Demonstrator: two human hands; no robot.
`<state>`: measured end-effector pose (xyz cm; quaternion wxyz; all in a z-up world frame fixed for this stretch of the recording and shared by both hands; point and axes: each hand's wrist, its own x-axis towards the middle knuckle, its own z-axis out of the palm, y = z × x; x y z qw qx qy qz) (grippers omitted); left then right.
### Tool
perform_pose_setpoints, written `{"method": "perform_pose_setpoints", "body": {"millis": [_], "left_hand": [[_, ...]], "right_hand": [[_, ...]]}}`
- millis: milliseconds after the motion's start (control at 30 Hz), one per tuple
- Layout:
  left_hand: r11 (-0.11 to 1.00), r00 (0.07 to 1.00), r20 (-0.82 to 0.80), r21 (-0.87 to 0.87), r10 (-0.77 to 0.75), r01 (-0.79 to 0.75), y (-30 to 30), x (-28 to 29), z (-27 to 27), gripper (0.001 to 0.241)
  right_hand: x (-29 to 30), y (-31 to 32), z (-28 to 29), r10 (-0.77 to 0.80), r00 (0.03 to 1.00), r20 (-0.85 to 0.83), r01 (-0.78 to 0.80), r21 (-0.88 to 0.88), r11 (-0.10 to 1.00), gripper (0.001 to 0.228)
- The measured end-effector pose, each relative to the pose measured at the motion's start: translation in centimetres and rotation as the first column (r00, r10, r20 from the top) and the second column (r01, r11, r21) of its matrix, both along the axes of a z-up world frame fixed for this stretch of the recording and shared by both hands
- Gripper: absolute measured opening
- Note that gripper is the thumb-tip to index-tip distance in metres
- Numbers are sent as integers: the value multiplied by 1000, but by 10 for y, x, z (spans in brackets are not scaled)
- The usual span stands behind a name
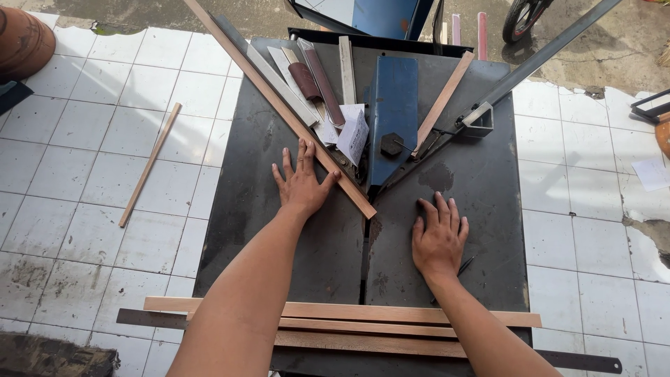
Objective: Measuring wood strips with a ruler and pencil, then cutting them to size using a manual miter guillotine.
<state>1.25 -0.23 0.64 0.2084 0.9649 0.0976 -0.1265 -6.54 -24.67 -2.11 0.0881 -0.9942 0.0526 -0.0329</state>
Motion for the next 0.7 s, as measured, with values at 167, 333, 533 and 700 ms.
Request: {"method": "perform_pose_setpoints", "body": {"millis": [167,333,533,700], "left_hand": [[1000,1000,2,-17,18,-18,-1,3,4,73],[999,999,4,-3,39,-39,-1,7,7,73],[998,999,10,-18,53,-53,-2,12,14,73],[999,999,-10,-1,50,-50,-2,14,15,70]], "right_hand": [[5,-1,-1,1,1000,16,-1,-6,1000,31],[10,0,-4,3,999,40,-3,-9,1000,30],[15,-1,-8,7,997,71,-5,-27,1000,30],[16,0,-5,-1,998,56,2,-16,1000,30]]}}
